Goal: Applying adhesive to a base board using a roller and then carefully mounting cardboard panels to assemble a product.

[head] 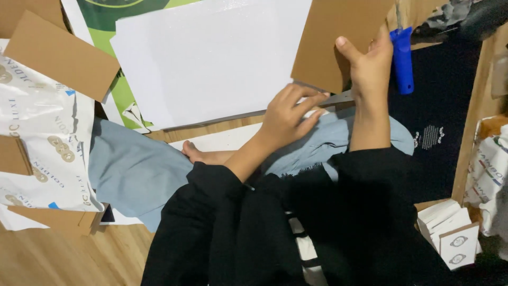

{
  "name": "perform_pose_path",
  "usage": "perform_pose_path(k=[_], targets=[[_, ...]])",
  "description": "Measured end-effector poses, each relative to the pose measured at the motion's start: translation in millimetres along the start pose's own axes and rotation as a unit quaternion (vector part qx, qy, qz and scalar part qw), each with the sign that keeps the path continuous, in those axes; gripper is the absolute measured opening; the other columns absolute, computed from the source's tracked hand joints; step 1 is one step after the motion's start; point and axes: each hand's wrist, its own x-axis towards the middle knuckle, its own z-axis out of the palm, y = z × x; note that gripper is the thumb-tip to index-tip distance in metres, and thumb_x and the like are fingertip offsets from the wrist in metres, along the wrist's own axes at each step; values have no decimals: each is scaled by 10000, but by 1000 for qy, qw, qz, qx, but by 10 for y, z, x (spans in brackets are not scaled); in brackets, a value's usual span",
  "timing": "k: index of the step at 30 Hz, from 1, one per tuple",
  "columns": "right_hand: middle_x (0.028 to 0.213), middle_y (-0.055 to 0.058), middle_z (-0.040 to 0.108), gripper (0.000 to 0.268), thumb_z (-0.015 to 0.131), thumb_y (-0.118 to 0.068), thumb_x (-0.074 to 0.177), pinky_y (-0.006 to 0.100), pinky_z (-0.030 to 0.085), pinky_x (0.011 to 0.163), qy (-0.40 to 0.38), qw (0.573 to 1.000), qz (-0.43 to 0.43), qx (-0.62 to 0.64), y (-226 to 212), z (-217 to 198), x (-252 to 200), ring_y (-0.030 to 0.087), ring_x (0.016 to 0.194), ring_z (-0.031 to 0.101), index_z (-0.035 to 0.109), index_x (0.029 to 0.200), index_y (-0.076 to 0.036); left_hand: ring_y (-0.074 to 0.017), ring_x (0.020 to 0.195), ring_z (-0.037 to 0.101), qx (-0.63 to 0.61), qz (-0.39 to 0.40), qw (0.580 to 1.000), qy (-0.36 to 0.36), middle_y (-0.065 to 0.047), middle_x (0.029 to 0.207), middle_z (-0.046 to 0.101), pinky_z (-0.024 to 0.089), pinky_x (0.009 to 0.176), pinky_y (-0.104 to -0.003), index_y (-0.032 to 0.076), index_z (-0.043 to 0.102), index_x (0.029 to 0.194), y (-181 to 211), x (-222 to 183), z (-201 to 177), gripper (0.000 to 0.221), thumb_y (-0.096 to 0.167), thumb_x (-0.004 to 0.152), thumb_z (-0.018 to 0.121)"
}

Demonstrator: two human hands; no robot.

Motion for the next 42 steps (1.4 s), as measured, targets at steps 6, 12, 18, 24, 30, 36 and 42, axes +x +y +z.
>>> perform_pose_path(k=[6,12,18,24,30,36,42], targets=[[1059,277,649,663,725,146,815,370,586,779,-7,1000,-4,-6,264,137,190,310,940,669,357,1243,-201,-326,1222,398,147,-137,980,11,-65,1318,432,399,973,-482,186,577,1116,-437,-259,15,323,326,855,704],[862,67,711,606,679,-88,743,269,539,675,-1,970,118,-215,17,405,140,163,764,709,416,1243,-305,-314,1418,145,281,-204,938,-14,-80,1517,181,194,1037,-691,271,589,1199,-632,-356,22,485,616,863,531],[986,80,707,565,693,-77,727,279,538,706,2,971,102,-215,78,381,124,173,852,680,416,1185,-259,-341,1443,22,248,-208,946,-9,-64,1538,88,-120,1070,-679,359,648,1172,-690,-290,-12,339,546,902,564],[980,101,706,572,672,-62,730,301,543,682,-11,974,99,-205,97,401,107,202,866,697,416,1187,-292,-352,1441,-40,312,-218,924,-35,-55,1552,-37,-33,1057,-730,434,599,1239,-785,-197,-25,391,421,859,691],[1071,44,683,574,674,-56,742,293,535,696,-18,977,91,-194,114,401,75,189,928,685,409,1190,-299,-341,1441,-45,327,-215,920,-22,-46,1550,-21,-46,1059,-731,440,631,1154,-793,-190,39,336,398,836,731],[1046,80,700,564,678,-71,755,324,558,680,-19,976,91,-199,105,417,74,221,918,700,404,1185,-311,-333,1439,-71,330,-220,918,-27,-36,1550,-48,-38,1049,-741,446,634,1143,-829,-196,53,381,397,789,766],[975,48,722,555,667,-91,732,284,543,697,-7,973,126,-195,67,438,73,163,854,695,421,1175,-316,-349,1438,-47,347,-217,912,-22,-57,1550,-34,-53,1056,-731,448,627,1134,-840,-215,78,376,392,786,757]])
